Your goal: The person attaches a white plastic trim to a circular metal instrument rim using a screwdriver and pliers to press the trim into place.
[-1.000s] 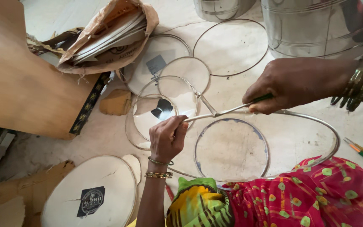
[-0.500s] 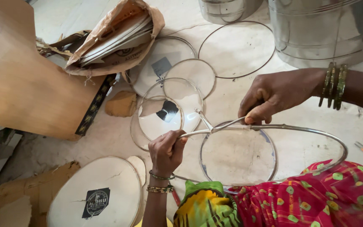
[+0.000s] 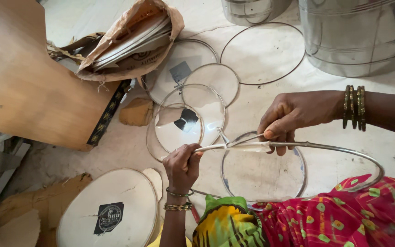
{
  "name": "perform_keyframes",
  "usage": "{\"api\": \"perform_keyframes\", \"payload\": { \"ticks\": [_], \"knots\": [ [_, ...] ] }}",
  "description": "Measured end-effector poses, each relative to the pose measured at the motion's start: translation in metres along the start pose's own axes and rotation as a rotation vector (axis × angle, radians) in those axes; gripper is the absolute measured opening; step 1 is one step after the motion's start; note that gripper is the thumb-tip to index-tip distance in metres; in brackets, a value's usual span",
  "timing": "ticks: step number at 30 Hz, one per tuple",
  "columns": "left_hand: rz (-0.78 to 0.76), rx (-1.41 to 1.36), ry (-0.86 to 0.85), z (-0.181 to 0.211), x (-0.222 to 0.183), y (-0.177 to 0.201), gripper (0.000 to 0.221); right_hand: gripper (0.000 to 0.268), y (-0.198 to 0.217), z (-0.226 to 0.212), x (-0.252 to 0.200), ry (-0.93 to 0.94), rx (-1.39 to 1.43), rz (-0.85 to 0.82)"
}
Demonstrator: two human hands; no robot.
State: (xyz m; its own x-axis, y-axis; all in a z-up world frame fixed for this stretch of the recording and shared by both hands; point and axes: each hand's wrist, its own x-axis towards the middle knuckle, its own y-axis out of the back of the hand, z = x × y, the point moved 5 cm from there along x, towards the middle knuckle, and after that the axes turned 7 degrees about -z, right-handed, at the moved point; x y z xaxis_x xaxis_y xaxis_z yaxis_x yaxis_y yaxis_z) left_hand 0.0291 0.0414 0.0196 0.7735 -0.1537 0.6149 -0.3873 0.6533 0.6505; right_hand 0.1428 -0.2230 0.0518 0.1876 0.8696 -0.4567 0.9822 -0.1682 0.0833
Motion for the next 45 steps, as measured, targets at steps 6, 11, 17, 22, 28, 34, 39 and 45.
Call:
{"api": "perform_keyframes", "payload": {
  "ticks": [6,11,17,22,28,34,39,45],
  "knots": [
    [0.025,-0.038,0.017,-0.002,-0.004,0.000,0.015,0.035,-0.007,0.015,0.007,0.068,0.129,-0.019],
    [0.034,-0.050,0.025,-0.005,-0.011,0.001,0.016,0.039,-0.012,0.034,0.020,0.135,0.222,-0.049],
    [0.060,-0.084,0.026,-0.011,-0.016,0.001,0.019,0.042,-0.026,0.075,0.049,0.270,0.401,-0.101],
    [0.045,-0.106,0.025,-0.016,-0.016,0.001,0.018,0.041,-0.028,0.093,0.066,0.253,0.338,-0.072],
    [-0.036,-0.070,0.065,-0.019,-0.006,-0.001,0.013,0.039,0.032,0.015,0.029,0.041,-0.472,0.026],
    [-0.007,0.038,0.120,-0.017,0.013,-0.011,0.012,0.031,0.006,-0.072,-0.006,-0.133,-1.030,0.381],
    [-0.026,0.064,0.213,-0.025,0.014,-0.017,0.013,0.022,-0.031,-0.053,0.007,0.038,-0.924,0.590],
    [0.017,0.071,0.233,-0.042,0.006,-0.018,0.015,0.018,-0.042,-0.006,0.031,0.301,-0.829,0.919]
  ]
}}
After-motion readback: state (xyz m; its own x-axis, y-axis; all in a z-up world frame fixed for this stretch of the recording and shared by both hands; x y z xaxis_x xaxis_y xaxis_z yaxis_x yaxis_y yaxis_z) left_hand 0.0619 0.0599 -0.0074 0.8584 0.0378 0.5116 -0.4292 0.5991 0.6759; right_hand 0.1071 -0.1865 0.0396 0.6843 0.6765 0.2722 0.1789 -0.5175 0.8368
